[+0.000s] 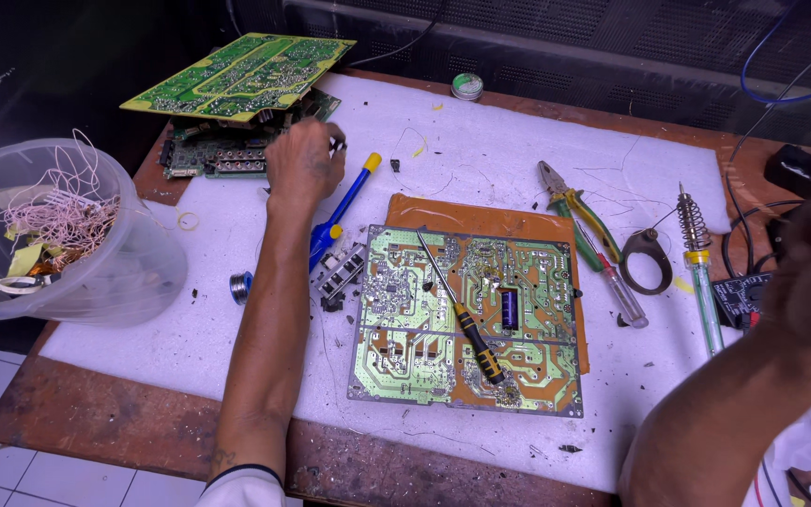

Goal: The person uses pliers to strip the insulation from a small wire and then places the wire onto a circuit board. They then pick up a small electronic component and place it on the board.

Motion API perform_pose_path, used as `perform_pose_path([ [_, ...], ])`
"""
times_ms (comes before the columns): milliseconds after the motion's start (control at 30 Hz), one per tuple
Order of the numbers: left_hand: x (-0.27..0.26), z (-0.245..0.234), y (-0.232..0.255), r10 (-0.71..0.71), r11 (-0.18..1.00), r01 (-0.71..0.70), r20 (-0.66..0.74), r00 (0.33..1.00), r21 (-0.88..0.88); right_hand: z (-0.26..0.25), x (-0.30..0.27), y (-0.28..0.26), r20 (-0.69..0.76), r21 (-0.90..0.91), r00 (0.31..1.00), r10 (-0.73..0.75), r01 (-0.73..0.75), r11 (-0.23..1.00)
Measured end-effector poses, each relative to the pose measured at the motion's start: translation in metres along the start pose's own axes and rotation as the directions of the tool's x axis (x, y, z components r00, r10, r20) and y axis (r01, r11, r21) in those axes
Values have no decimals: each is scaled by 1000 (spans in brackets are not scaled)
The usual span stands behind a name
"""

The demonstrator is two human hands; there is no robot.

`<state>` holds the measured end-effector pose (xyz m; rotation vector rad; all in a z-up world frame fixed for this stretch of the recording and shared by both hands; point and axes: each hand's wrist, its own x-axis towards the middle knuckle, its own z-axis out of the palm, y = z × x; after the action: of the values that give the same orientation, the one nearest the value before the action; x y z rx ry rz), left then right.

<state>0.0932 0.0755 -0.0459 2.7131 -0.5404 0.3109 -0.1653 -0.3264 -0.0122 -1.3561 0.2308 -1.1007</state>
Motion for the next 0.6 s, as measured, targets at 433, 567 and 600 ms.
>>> perform_pose_path([
  [433, -4, 11, 10, -50, 999, 50, 83, 995, 8, 101, -34, -44, 301, -371, 832, -467, 553, 746],
  [567, -5, 13, 18, 16, 998, -10, 79, 997, -66, 95, -22, -16, 534, -467, 715, -451, 694, 547],
  [600, -6, 16, 18, 28, 996, -20, 90, 996, -82, 90, -18, 1, 609, -615, 766, -206, 620, 488],
])
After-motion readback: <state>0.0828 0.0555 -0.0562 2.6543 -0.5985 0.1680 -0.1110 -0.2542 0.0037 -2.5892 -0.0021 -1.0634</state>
